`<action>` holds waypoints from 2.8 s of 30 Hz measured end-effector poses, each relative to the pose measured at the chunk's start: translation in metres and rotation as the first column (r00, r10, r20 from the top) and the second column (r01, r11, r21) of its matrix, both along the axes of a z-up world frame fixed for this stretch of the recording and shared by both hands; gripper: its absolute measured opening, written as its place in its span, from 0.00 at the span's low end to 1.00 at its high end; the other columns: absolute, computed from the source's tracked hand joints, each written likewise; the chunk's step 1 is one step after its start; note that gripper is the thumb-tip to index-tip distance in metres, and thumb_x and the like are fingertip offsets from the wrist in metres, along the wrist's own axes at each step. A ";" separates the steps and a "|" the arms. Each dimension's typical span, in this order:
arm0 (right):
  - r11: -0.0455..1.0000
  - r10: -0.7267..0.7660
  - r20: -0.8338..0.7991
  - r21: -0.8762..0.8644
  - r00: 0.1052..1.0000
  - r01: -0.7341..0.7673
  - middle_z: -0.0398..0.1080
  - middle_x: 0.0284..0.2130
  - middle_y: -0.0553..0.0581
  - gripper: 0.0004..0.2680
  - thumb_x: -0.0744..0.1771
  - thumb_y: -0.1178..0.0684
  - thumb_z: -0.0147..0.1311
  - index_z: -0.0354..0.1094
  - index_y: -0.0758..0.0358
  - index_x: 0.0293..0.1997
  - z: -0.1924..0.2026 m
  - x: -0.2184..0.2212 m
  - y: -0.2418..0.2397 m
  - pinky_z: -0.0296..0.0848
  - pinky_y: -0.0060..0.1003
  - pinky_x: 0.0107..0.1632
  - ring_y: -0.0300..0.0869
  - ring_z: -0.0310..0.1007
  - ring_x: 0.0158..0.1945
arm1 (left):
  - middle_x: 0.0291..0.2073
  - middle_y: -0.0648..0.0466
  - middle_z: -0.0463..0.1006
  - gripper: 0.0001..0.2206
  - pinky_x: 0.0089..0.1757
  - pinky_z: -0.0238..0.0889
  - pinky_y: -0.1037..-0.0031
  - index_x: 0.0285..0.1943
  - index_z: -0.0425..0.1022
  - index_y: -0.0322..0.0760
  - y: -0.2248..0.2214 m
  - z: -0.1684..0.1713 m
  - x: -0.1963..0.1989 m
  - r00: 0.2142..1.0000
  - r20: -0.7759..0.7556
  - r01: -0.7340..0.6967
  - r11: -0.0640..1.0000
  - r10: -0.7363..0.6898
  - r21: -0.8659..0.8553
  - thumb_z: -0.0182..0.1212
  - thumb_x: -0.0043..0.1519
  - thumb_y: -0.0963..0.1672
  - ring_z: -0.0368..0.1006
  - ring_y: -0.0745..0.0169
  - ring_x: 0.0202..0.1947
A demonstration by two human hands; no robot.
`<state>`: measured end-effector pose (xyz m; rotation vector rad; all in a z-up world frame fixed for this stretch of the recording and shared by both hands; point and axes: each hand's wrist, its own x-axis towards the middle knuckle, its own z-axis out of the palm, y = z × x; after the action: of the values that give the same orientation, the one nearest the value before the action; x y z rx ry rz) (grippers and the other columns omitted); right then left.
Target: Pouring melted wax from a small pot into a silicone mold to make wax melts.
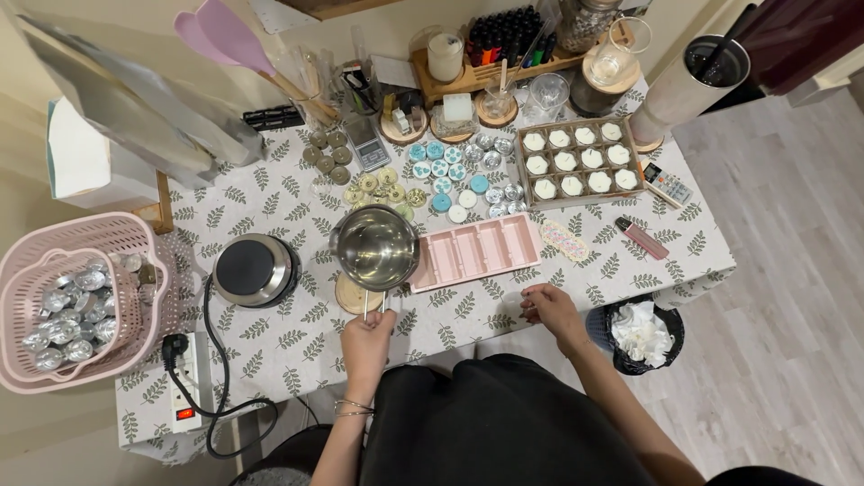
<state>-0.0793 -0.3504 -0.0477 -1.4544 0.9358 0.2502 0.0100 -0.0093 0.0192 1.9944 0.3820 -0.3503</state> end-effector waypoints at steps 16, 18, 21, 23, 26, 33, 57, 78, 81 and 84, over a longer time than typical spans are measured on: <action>0.997 -0.067 0.001 0.023 0.998 0.067 0.76 0.34 0.59 0.08 0.68 0.55 0.48 0.72 0.67 0.45 -0.005 -0.011 -0.004 0.75 0.37 0.40 0.43 0.75 0.33 | 0.12 0.45 0.69 0.17 0.25 0.60 0.67 0.21 0.71 0.25 -0.035 0.014 0.007 0.968 0.100 0.208 0.957 -0.231 0.202 0.65 0.55 0.46 0.62 0.56 0.14; 0.998 -0.056 0.001 0.017 0.998 0.056 0.76 0.34 0.58 0.08 0.68 0.54 0.47 0.72 0.65 0.45 0.001 -0.012 -0.005 0.75 0.36 0.40 0.42 0.75 0.33 | 0.13 0.45 0.70 0.17 0.25 0.60 0.64 0.21 0.72 0.26 -0.037 0.015 0.008 0.963 0.108 0.213 0.943 -0.246 0.256 0.64 0.55 0.47 0.65 0.51 0.14; 0.997 -0.080 0.014 0.025 0.997 0.080 0.76 0.34 0.57 0.08 0.68 0.54 0.47 0.72 0.65 0.45 -0.002 -0.015 -0.007 0.74 0.36 0.40 0.42 0.75 0.33 | 0.14 0.44 0.72 0.17 0.27 0.62 0.62 0.22 0.74 0.28 -0.038 0.014 0.007 0.959 0.132 0.205 0.933 -0.252 0.294 0.64 0.54 0.49 0.69 0.48 0.16; 0.996 -0.084 0.021 0.025 0.996 0.083 0.75 0.33 0.57 0.08 0.68 0.55 0.47 0.72 0.65 0.44 -0.007 -0.017 -0.010 0.74 0.36 0.40 0.42 0.75 0.33 | 0.14 0.44 0.73 0.17 0.27 0.64 0.62 0.23 0.75 0.29 -0.040 0.016 0.007 0.963 0.102 0.207 0.927 -0.250 0.313 0.64 0.54 0.49 0.71 0.47 0.17; 0.996 -0.083 0.032 0.027 0.996 0.083 0.75 0.33 0.57 0.08 0.68 0.55 0.47 0.72 0.65 0.44 -0.007 -0.017 -0.011 0.74 0.36 0.39 0.42 0.74 0.33 | 0.16 0.45 0.75 0.16 0.29 0.66 0.61 0.25 0.78 0.30 -0.040 0.017 0.007 0.966 0.084 0.201 0.917 -0.243 0.344 0.64 0.54 0.49 0.74 0.46 0.20; 0.999 -0.050 0.046 0.020 0.998 0.049 0.75 0.33 0.57 0.08 0.68 0.55 0.49 0.72 0.66 0.46 0.004 -0.007 -0.007 0.75 0.36 0.40 0.42 0.74 0.33 | 0.16 0.45 0.76 0.15 0.30 0.67 0.60 0.26 0.80 0.32 -0.038 0.015 0.006 0.967 0.084 0.190 0.904 -0.239 0.384 0.64 0.54 0.49 0.75 0.45 0.21; 0.999 -0.016 0.070 0.029 0.997 0.014 0.75 0.33 0.56 0.08 0.67 0.55 0.49 0.72 0.66 0.46 -0.012 -0.011 -0.002 0.73 0.35 0.38 0.41 0.73 0.32 | 0.20 0.44 0.79 0.15 0.33 0.70 0.60 0.29 0.81 0.33 -0.041 0.014 0.004 0.959 0.091 0.199 0.868 -0.267 0.456 0.64 0.56 0.50 0.78 0.43 0.26; 0.999 0.047 0.044 -0.003 0.998 -0.047 0.76 0.34 0.59 0.09 0.67 0.54 0.49 0.72 0.67 0.46 -0.001 0.002 0.007 0.75 0.36 0.39 0.43 0.76 0.32 | 0.20 0.43 0.79 0.15 0.31 0.70 0.59 0.29 0.81 0.32 -0.038 0.004 0.003 0.938 0.212 0.162 0.889 -0.273 0.427 0.67 0.54 0.49 0.77 0.43 0.24; 0.999 0.036 0.027 -0.006 0.999 -0.036 0.76 0.34 0.58 0.09 0.67 0.53 0.50 0.72 0.67 0.46 -0.007 0.002 0.007 0.74 0.36 0.39 0.42 0.74 0.32 | 0.20 0.43 0.79 0.14 0.31 0.71 0.60 0.29 0.82 0.33 -0.039 0.009 0.004 0.948 0.159 0.187 0.888 -0.275 0.420 0.66 0.56 0.50 0.78 0.43 0.24; 0.999 0.039 0.036 0.000 0.999 -0.039 0.76 0.34 0.59 0.09 0.67 0.53 0.49 0.72 0.67 0.46 -0.011 0.002 0.007 0.74 0.36 0.38 0.42 0.74 0.31 | 0.21 0.41 0.79 0.15 0.32 0.71 0.59 0.29 0.81 0.32 -0.039 0.007 0.004 0.945 0.155 0.197 0.881 -0.287 0.430 0.66 0.56 0.50 0.78 0.42 0.24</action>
<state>-0.0774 -0.3437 -0.0586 -1.4732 0.8792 0.2524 0.0142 -0.0481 0.0264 2.4769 0.0631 -0.2164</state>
